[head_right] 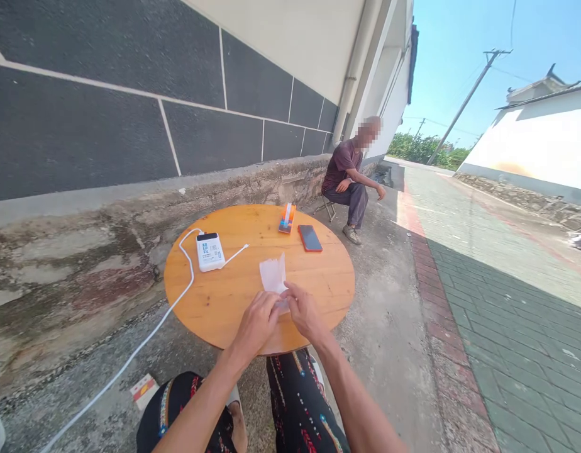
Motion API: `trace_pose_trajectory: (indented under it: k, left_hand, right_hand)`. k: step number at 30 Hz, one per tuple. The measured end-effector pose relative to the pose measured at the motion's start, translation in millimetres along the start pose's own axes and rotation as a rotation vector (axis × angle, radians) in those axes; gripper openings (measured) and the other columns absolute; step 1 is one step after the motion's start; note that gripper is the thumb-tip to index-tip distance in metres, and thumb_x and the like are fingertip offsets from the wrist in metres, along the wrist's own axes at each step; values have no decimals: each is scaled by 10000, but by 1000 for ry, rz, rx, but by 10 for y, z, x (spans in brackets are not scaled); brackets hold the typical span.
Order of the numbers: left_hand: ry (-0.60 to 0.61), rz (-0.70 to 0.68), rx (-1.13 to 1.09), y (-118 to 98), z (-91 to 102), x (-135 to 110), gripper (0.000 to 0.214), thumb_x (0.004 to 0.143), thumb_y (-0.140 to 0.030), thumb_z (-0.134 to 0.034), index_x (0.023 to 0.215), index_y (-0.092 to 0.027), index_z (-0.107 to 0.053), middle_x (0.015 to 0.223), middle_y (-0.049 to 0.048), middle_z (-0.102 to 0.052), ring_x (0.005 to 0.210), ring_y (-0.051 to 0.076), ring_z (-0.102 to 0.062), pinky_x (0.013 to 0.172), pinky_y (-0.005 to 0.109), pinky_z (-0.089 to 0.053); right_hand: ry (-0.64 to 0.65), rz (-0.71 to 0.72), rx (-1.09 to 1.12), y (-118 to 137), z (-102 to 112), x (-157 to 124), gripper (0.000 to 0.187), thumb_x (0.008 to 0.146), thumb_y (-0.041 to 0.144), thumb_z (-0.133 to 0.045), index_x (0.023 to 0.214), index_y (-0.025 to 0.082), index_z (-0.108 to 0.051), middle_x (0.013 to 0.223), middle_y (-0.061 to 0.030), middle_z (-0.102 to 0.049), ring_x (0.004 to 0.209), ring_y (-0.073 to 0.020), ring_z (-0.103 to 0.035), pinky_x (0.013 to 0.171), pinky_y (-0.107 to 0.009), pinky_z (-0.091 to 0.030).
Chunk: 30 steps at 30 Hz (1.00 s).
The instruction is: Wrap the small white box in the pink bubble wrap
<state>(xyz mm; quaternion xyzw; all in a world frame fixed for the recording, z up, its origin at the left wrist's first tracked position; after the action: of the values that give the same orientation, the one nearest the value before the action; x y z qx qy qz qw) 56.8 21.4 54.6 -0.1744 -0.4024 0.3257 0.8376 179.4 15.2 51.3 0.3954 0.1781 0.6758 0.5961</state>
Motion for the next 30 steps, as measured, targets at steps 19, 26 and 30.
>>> trace_pose_trajectory:
  k: [19,26,30]
  left_hand:
    - [-167,176,-128,46,88,-135,253,838,-65,-467,973,-193,-638,949,60,-620,960,197,-582,861,367,-492]
    - [-169,325,-38,54,40,37,160,873,-204,-504,810,-187,-650,819,46,-602,822,194,-594,735,333,-482]
    - [-104,480,54,75,-4,154,190,841,-292,-572,690,-187,-617,764,31,-594,734,186,-589,660,310,-447]
  right_hand:
    - [8,86,-303,71,-129,-17,463,825,85,-452,1278,173,-489,1002,-62,-669,836,-177,-577,831,-351,-449]
    - [-21,143,-252,51,-120,-43,510,839,107,-423,1345,172,-417,1032,-98,-656,868,-215,-583,846,-406,-463]
    - [-13,141,-170,-3,-89,-74,604,821,96,-413,1410,188,-316,1094,-119,-628,935,-240,-578,856,-433,-478]
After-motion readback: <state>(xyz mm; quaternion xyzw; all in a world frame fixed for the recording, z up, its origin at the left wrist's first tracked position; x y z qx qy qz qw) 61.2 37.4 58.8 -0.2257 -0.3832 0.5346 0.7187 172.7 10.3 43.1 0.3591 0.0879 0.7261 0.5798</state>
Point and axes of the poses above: each hand's wrist, its own x-axis towards the middle knuckle, its own z-axis out of the back of the hand, y = z × x, the point moved 7 cm from there along x, towards the middle knuckle
